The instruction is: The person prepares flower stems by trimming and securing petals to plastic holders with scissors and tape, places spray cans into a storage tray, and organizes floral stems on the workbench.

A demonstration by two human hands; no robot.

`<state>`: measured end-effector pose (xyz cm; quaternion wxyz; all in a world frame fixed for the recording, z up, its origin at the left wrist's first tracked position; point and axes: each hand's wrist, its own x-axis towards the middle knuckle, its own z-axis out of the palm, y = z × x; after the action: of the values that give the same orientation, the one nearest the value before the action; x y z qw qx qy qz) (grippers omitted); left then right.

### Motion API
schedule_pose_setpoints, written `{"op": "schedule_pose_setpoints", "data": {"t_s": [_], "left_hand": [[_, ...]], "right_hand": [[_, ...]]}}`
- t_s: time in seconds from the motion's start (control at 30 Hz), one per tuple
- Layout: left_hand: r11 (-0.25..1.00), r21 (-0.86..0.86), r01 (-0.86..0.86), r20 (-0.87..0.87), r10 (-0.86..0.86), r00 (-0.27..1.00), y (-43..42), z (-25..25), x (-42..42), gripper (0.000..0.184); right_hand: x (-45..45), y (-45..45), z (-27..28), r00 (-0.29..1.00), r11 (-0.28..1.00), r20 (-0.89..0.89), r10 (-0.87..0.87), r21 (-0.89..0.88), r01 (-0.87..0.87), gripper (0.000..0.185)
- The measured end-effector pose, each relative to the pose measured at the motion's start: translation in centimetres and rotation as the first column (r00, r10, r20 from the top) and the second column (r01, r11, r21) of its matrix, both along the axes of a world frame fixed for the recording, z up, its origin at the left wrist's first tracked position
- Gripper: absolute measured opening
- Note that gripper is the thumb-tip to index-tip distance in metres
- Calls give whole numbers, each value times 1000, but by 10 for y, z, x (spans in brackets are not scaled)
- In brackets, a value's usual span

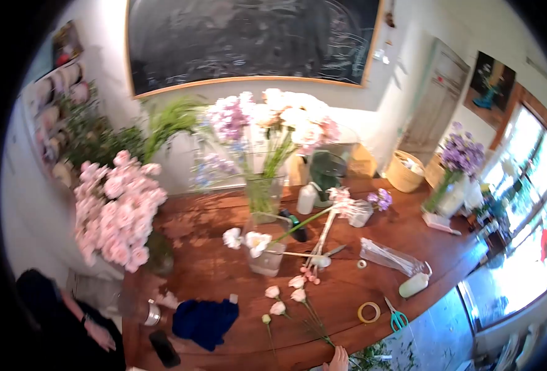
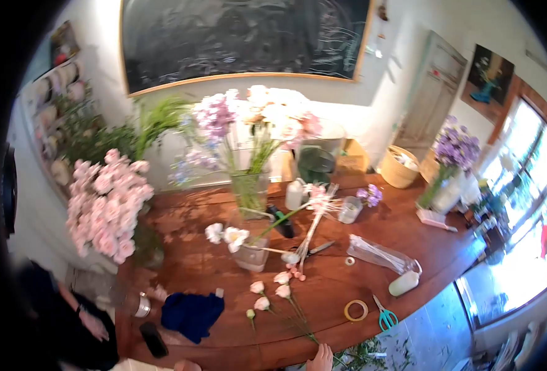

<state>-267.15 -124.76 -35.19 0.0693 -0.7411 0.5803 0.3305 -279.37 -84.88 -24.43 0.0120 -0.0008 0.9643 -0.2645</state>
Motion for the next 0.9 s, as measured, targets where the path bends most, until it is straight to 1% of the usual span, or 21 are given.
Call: {"op": "schedule_pose_setpoints", "data": {"t_s": [0.03, 0.13, 0.17, 0.2, 0.27, 0.3, 0.33, 0.37, 0.4, 0.43, 0.47, 0.5, 0.53, 0.57, 0.6, 0.63, 0.67, 0.73, 0.77, 0.8, 0.9], "left_hand": [[1000, -12, -13, 4, 13, 1000, -1, -11, 6, 33], [987, -79, -140, 89, 146, 985, -2, -41, 6, 32], [962, -145, -232, 165, 255, 953, -4, -43, -4, 31], [955, -144, -261, 164, 283, 945, -6, -51, -8, 31], [954, -282, -96, 369, 201, 907, -10, -74, -3, 30], [947, -321, -4, 472, 163, 866, -8, -93, 0, 29], [911, -238, 335, 535, -165, 829, -7, -125, 20, 28], [894, -222, 390, 443, -264, 857, -5, -136, 40, 25], [950, -219, 223, 92, -207, 974, -1, -150, 62, 23], [987, -71, -141, -452, 95, 887, 7, -164, 91, 22], [948, 107, -300, -660, 294, 692, 10, -171, 121, 21], [913, 225, -341, -721, 392, 572, 9, -169, 152, 21], [916, 332, -226, -720, 401, 566, 4, -155, 190, 19], [873, 402, -275, -694, 487, 531, 10, -93, 209, 21], [771, 474, -426, -596, 637, 489, 4, -101, 241, 11], [791, 435, -431, -584, 612, 533, 1, -97, 274, 13], [809, 394, -436, -574, 587, 570, -2, -95, 315, 16], [752, 352, -557, -433, 659, 616, -11, -123, 401, 20], [690, 385, -613, -414, 722, 554, -10, -124, 439, 24], [649, 375, -662, -349, 760, 548, -8, -114, 467, 28], [562, 372, -739, -317, 825, 468, 6, -106, 525, 32]], "right_hand": [[3, 4, -10, 999, 1000, -41, 5, 7, -5, 64], [4, 13, -23, 999, 998, 23, 47, 42, -48, 63], [4, 21, -40, 986, 992, -120, 115, 60, -108, 62], [5, 32, -54, 988, 990, -97, 122, 77, -114, 56], [9, 31, -39, 990, 984, -39, 134, 122, -129, 45], [5, 34, -43, 985, 982, -74, 156, 120, -146, 44], [0, 39, -54, 980, 978, -97, 176, 127, -163, 44], [1, 47, -65, 976, 975, -106, 192, 135, -177, 44], [-4, 46, -66, 945, 958, -208, 254, 186, -217, 42], [-11, 46, -71, 951, 949, -172, 256, 234, -213, 41], [-15, 48, -77, 927, 931, -224, 299, 283, -232, 36], [-16, 41, -68, 952, 934, -153, 264, 286, -213, 32], [-20, 47, -85, 860, 901, -373, 349, 386, -198, 25], [-18, 36, -62, 955, 919, -148, 257, 344, -194, 19], [-22, 40, -73, 963, 912, -145, 227, 378, -158, 15], [-21, 38, -73, 963, 912, -177, 204, 392, -121, 14], [-21, 37, -73, 980, 908, -124, 158, 407, -95, 13], [-19, 39, -84, 980, 928, -157, 123, 368, -58, 12], [-20, 38, -83, 982, 936, -152, 114, 348, -55, 11], [-22, 35, -79, 983, 943, -146, 108, 327, -55, 11], [-19, 32, -76, 988, 951, -139, 69, 308, -23, 11]]}}
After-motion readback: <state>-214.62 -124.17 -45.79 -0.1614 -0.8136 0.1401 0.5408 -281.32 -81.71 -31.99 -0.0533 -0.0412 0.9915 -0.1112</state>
